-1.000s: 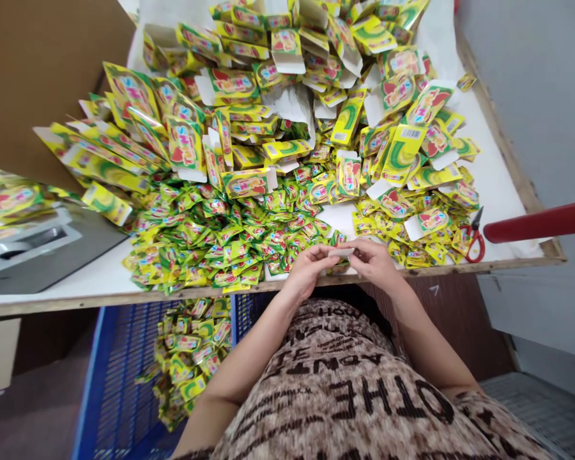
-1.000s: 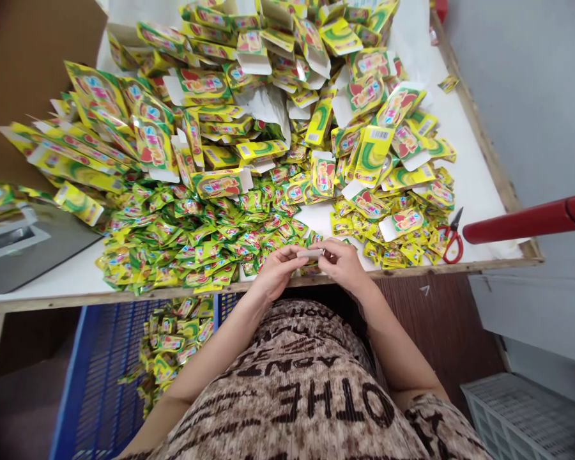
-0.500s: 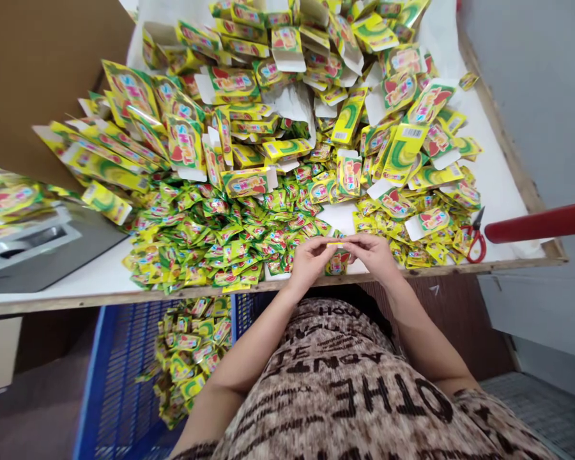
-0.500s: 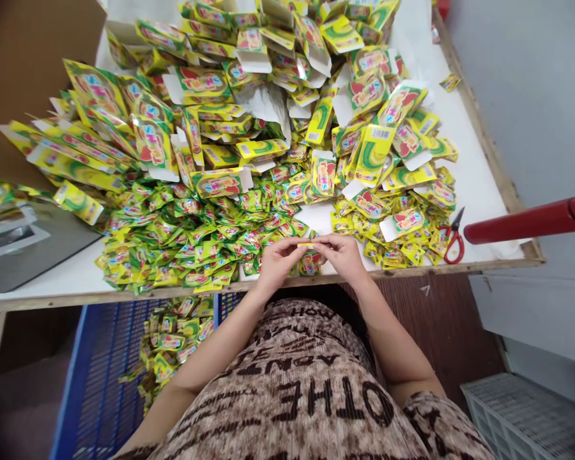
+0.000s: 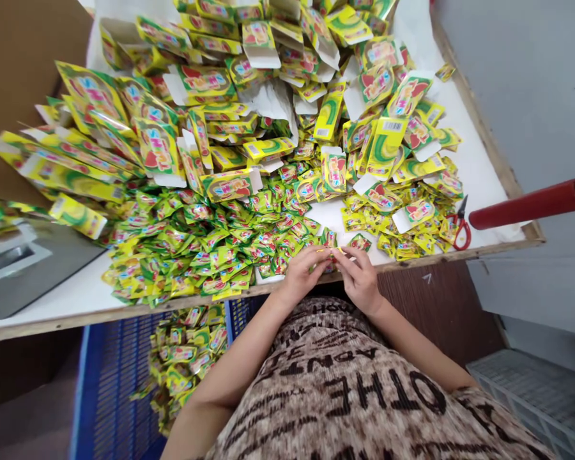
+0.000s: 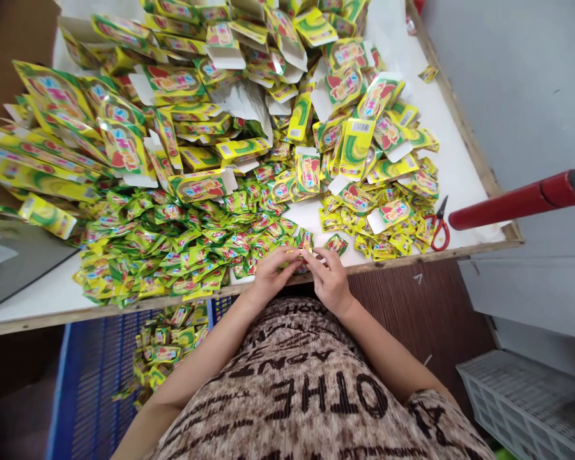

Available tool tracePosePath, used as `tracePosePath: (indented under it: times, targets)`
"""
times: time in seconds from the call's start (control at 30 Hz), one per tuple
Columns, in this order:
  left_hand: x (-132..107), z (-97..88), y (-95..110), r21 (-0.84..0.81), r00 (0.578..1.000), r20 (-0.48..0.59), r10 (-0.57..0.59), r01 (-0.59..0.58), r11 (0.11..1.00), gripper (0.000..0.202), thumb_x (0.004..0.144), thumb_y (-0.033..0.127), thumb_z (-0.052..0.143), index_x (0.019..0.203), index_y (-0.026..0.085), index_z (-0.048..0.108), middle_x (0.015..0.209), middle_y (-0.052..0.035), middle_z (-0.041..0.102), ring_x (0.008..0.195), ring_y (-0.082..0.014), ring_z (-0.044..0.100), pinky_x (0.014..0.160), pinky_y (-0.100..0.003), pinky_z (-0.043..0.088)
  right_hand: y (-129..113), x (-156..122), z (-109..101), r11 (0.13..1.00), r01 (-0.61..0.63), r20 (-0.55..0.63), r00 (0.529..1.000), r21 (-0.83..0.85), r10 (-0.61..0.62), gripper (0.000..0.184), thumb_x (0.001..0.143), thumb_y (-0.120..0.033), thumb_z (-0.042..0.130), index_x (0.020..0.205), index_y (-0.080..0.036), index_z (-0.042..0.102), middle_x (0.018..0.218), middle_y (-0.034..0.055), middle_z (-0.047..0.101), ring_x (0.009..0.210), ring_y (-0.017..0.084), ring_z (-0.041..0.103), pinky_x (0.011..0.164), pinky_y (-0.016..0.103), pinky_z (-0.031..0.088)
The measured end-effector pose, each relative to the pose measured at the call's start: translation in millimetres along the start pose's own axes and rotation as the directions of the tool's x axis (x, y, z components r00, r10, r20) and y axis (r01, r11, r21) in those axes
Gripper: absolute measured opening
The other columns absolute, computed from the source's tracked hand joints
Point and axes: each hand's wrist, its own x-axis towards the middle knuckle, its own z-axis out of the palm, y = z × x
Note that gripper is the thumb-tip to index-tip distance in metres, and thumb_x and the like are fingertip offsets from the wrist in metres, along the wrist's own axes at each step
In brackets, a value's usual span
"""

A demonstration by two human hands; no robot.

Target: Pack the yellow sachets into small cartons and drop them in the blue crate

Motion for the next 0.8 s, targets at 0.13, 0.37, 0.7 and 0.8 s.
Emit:
tracePosePath:
  times: [0.13, 0.37, 0.7, 0.8]
  targets:
    - [-2, 1.0, 0, 0.018, 0.993, 0.117, 0.032, -0.035, 0.999, 0.029, 0.092, 0.024, 0.056, 0.12, 0.025, 0.067, 0.111, -0.0103, 0.068, 0.103, -0.0184, 0.065, 0.09, -0.035, 0.052, 22, 16, -23, 0.997, -0.057, -0.114, 0.992, -0.043, 0.051, 0.032, 0.096, -0.023, 0.048, 0.121, -0.027, 0.068, 0.11, 0.0103, 0.067, 0.099, 0.023, 0.063, 0.089, 0.041, 0.053]
    - [0, -1.0, 14, -0.067, 0.997, 0.056, -0.045, 0.048, 0.997, 0.033, 0.093, 0.026, 0.055, 0.124, 0.028, 0.067, 0.106, -0.0088, 0.067, 0.097, -0.018, 0.064, 0.088, -0.032, 0.051, 72, 101, -17, 0.944, -0.095, -0.004, 0.995, -0.316, 0.099, 0.017, 0.088, -0.021, 0.057, 0.089, -0.017, 0.074, 0.094, 0.0123, 0.068, 0.092, 0.026, 0.06, 0.087, 0.042, 0.048]
    - [-149, -182.4, 21, -0.087, 0.516, 0.14, -0.845, 0.857, 0.509, 0.032, 0.065, 0.043, 0.08, 0.094, 0.03, 0.079, 0.103, -0.0055, 0.076, 0.095, -0.031, 0.068, 0.085, -0.043, 0.056, 60, 113, -13, 0.87, 0.253, 0.515, 0.857, -0.423, 0.001, 0.057, 0.076, -0.034, 0.078, 0.127, -0.012, 0.062, 0.114, 0.0167, 0.06, 0.106, 0.033, 0.055, 0.09, 0.043, 0.047]
    - [-217, -219.3, 10, 0.001, 0.362, -0.009, -0.932, 0.932, 0.362, 0.035, 0.064, 0.046, 0.08, 0.096, 0.033, 0.078, 0.106, -0.0026, 0.076, 0.102, -0.0318, 0.066, 0.09, -0.047, 0.054, 55, 118, -17, 0.849, 0.255, 0.526, 0.85, -0.463, 0.032, 0.047, 0.086, -0.025, 0.066, 0.131, -0.012, 0.059, 0.109, 0.0154, 0.064, 0.097, 0.03, 0.059, 0.085, 0.04, 0.049]
